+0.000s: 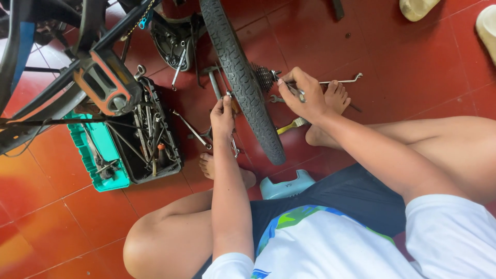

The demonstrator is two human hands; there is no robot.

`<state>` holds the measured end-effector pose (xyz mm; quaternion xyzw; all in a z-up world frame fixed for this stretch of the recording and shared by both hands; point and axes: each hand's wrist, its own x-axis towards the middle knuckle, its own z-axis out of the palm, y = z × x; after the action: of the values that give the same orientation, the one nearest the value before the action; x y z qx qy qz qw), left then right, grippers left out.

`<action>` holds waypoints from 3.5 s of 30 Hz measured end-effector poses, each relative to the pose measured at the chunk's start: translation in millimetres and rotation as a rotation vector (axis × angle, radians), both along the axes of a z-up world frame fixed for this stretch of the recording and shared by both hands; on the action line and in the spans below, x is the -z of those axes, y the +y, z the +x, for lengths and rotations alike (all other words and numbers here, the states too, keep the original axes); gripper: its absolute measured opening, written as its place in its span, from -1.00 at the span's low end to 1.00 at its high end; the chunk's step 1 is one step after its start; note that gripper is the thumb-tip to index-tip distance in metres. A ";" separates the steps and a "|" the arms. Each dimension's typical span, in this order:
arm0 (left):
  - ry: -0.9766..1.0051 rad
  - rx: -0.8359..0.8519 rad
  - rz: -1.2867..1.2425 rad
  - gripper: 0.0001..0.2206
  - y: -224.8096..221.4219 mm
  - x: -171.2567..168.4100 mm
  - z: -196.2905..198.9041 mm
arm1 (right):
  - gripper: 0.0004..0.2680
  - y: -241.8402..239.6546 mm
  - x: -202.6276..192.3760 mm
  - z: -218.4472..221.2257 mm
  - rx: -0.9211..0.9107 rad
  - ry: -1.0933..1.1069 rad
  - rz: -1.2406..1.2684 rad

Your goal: Cleaning the bicycle frame and chain with a brush and then using wrenches to work on the rear wheel assembly.

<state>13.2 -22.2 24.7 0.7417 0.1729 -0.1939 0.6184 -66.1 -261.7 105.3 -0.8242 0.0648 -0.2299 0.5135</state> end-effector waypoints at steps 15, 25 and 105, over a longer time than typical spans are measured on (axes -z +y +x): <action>-0.142 0.026 0.096 -0.67 -1.9 36.1 -7.3 | -0.56 -95.8 132.8 1.3 0.425 0.769 0.218; -0.028 0.056 0.021 -0.68 -15.3 28.6 -3.4 | -0.56 -136.2 273.3 -15.4 0.311 1.078 0.299; -1.042 -0.204 0.513 -0.73 20.4 -247.6 -106.7 | -0.55 12.1 25.1 39.9 -0.038 0.738 0.026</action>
<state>-93.4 -1.8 272.3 0.8447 -0.0416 0.3046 0.4382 -26.1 -249.6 80.2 -0.8460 0.2330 0.0932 0.4704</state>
